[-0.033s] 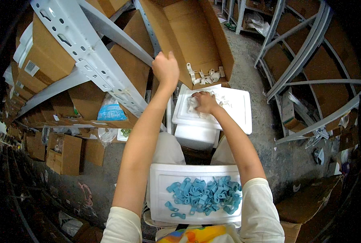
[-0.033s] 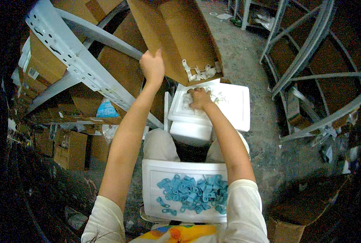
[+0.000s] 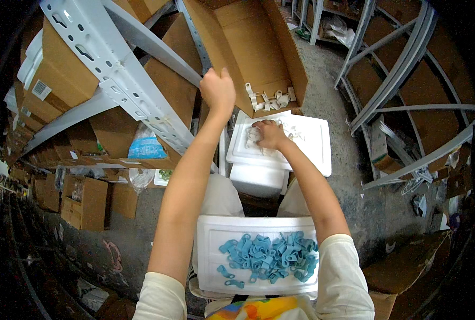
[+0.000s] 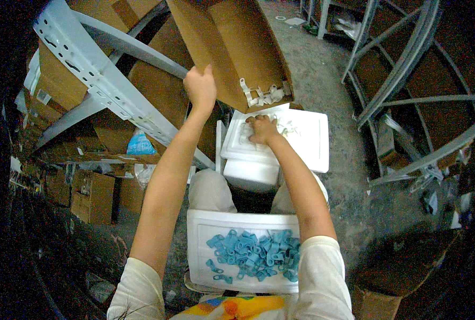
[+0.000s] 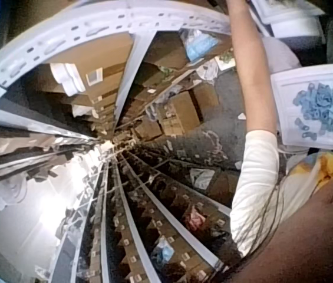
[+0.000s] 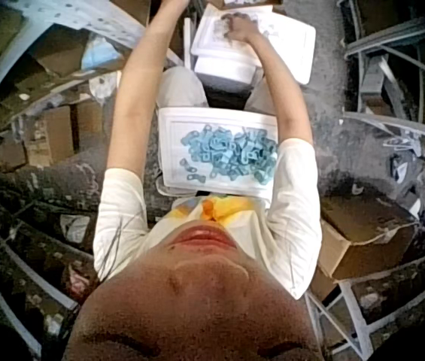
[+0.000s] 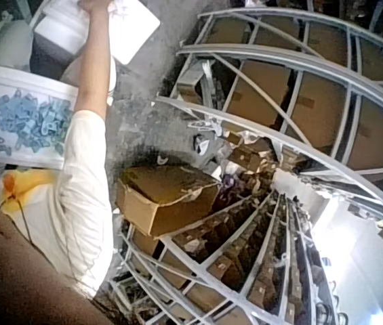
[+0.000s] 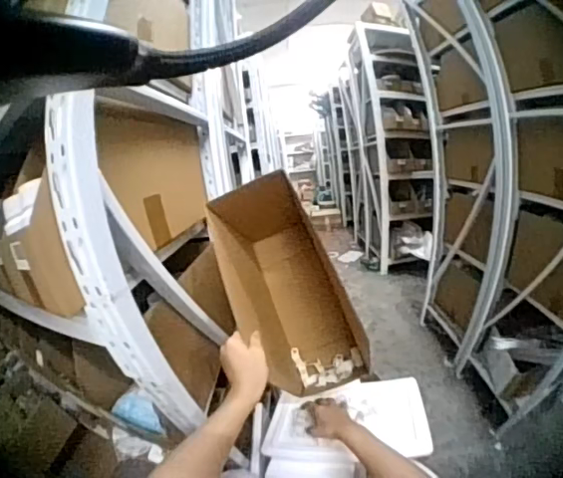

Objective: The person sits on the floor and transfers white plastic clips from a cardboard box into a white tray. They then pick up individual clips, separate them, and place them back into the tray.

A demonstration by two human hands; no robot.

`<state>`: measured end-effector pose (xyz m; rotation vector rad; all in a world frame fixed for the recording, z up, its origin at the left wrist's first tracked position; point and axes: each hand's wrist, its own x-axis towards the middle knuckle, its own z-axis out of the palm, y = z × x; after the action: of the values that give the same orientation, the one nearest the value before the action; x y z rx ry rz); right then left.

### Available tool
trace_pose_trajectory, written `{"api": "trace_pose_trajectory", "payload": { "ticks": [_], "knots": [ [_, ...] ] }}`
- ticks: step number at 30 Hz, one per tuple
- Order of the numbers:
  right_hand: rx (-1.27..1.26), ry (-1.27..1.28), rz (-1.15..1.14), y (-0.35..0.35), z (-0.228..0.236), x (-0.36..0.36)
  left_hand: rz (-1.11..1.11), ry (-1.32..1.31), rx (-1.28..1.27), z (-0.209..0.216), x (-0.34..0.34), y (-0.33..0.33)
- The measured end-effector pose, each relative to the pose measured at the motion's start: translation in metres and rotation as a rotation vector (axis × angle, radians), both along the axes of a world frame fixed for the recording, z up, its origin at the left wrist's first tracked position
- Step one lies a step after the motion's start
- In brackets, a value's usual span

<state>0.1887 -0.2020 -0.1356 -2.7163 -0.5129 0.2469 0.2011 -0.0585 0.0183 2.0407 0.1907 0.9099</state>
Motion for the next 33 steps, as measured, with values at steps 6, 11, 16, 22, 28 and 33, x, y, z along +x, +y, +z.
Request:
{"api": "trace_pose_trajectory", "payload": {
  "ticks": [6, 11, 16, 22, 28, 33],
  "knots": [
    [0.037, -0.059, 0.020, 0.000, 0.007, -0.007, 0.000, 0.003, 0.025, 0.000, -0.004, -0.002],
    [0.414, -0.254, -0.011, -0.005, 0.040, -0.040, -0.009, -0.018, 0.039, -0.001, -0.006, 0.002],
    [0.582, -0.651, 0.044, -0.014, 0.071, -0.041, -0.034, 0.046, 0.091, 0.004, -0.011, -0.003],
    [0.347, -0.594, -0.069, -0.010, 0.066, 0.017, -0.183, 0.024, 0.055, 0.020, -0.032, -0.007],
    [0.265, -0.505, -0.034, -0.007, 0.061, 0.033, -0.230, 0.008, 0.119, 0.040, -0.057, -0.015],
    [0.112, -0.483, -0.062, -0.003, 0.062, 0.015, -0.220, 0.019, 0.163, 0.042, -0.064, -0.017]
  ]
}}
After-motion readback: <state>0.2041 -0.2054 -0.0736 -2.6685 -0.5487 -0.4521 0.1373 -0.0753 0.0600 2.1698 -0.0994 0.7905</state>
